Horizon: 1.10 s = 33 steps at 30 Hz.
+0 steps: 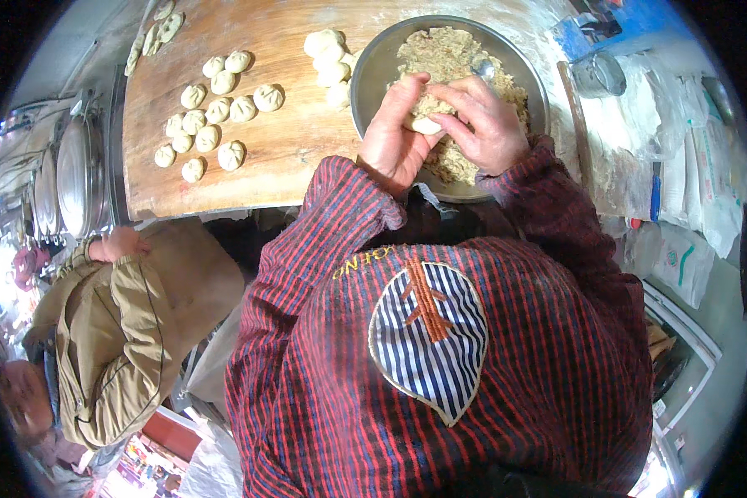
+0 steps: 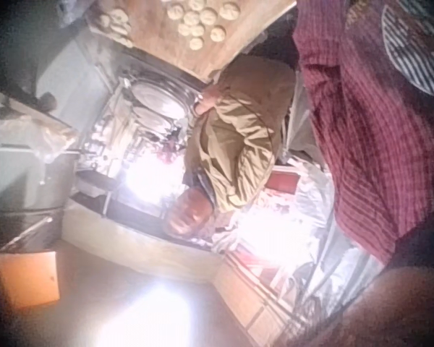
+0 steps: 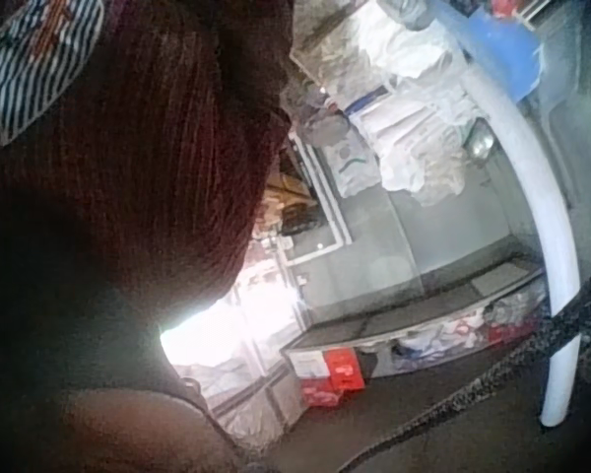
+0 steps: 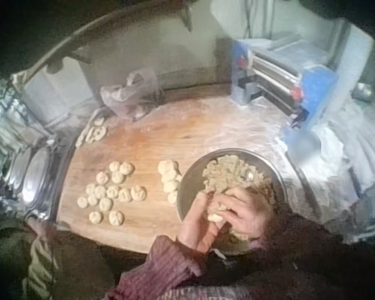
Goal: The person repeatedly scoops a grainy filling from a metal bowl with a spoon, places it into small dough discs, and pleats the edges to seal them into dumplings. Finished dumplings are placed on a wooden board. The person handles dough and filling one at a time throughout the clip.
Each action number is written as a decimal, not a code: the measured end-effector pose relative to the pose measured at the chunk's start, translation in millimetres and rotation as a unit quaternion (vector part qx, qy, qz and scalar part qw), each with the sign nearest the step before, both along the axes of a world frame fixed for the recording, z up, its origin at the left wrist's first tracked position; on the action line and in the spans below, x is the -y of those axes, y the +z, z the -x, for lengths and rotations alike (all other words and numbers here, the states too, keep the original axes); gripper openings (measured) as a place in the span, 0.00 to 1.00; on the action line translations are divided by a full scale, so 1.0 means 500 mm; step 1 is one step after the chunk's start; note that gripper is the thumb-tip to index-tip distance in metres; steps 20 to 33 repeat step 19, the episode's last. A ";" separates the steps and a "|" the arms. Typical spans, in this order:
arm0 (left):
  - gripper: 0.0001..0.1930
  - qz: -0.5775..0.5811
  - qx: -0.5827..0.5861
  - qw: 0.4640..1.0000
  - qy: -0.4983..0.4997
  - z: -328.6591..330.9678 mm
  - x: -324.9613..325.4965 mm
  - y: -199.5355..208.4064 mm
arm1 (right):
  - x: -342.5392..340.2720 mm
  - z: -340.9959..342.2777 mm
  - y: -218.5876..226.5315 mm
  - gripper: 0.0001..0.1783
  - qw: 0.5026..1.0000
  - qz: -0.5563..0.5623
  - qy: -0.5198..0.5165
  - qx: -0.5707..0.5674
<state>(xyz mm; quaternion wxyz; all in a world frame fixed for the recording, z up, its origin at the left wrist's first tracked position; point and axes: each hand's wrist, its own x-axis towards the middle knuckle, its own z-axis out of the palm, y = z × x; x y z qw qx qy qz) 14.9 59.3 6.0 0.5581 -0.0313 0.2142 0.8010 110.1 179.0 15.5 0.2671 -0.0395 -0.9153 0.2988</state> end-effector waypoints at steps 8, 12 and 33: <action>0.16 0.056 -0.088 0.994 0.008 0.001 0.016 -0.006 | -0.070 -0.036 -0.032 0.16 0.830 0.536 -0.025 0.151; 0.20 0.041 -0.115 0.992 -0.044 0.006 0.023 -0.007 | -0.069 -0.035 -0.006 0.21 0.990 -0.022 -0.112 0.082; 0.40 0.002 -0.013 1.000 -0.023 -0.010 0.021 0.008 | 0.040 0.059 -0.029 0.34 0.988 -0.093 0.038 0.117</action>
